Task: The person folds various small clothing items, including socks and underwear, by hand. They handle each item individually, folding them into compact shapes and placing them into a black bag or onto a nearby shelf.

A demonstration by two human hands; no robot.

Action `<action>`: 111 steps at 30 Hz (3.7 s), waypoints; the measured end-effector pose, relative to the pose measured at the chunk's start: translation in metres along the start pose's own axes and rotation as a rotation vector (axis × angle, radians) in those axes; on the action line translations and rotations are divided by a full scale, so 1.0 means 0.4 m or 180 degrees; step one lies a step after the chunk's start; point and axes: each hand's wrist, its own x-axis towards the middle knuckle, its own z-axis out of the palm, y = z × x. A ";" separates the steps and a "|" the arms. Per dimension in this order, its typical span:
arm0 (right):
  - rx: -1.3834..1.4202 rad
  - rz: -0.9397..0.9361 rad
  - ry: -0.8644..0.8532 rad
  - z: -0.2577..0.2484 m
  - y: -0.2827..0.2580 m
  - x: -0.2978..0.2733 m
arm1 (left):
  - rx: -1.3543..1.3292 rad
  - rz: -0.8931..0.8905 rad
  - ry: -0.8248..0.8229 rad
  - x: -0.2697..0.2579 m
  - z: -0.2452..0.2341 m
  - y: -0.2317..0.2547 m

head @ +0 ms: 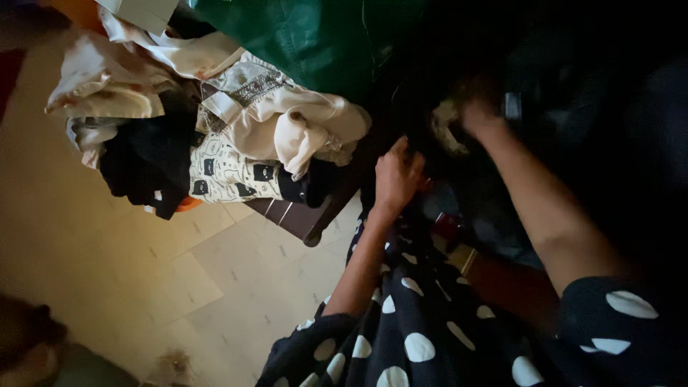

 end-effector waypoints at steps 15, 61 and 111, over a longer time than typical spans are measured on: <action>0.2098 -0.0962 0.1367 -0.524 -0.166 -0.596 | 0.0458 -0.0087 0.0303 -0.073 -0.010 -0.068; 0.0720 0.0756 -0.0158 -0.135 -0.114 -0.136 | -0.0644 0.0224 0.0037 -0.143 -0.097 0.036; 0.5473 0.0455 0.1368 -0.832 -0.400 -1.003 | -0.3101 -0.0533 -0.1293 -0.268 -0.059 0.344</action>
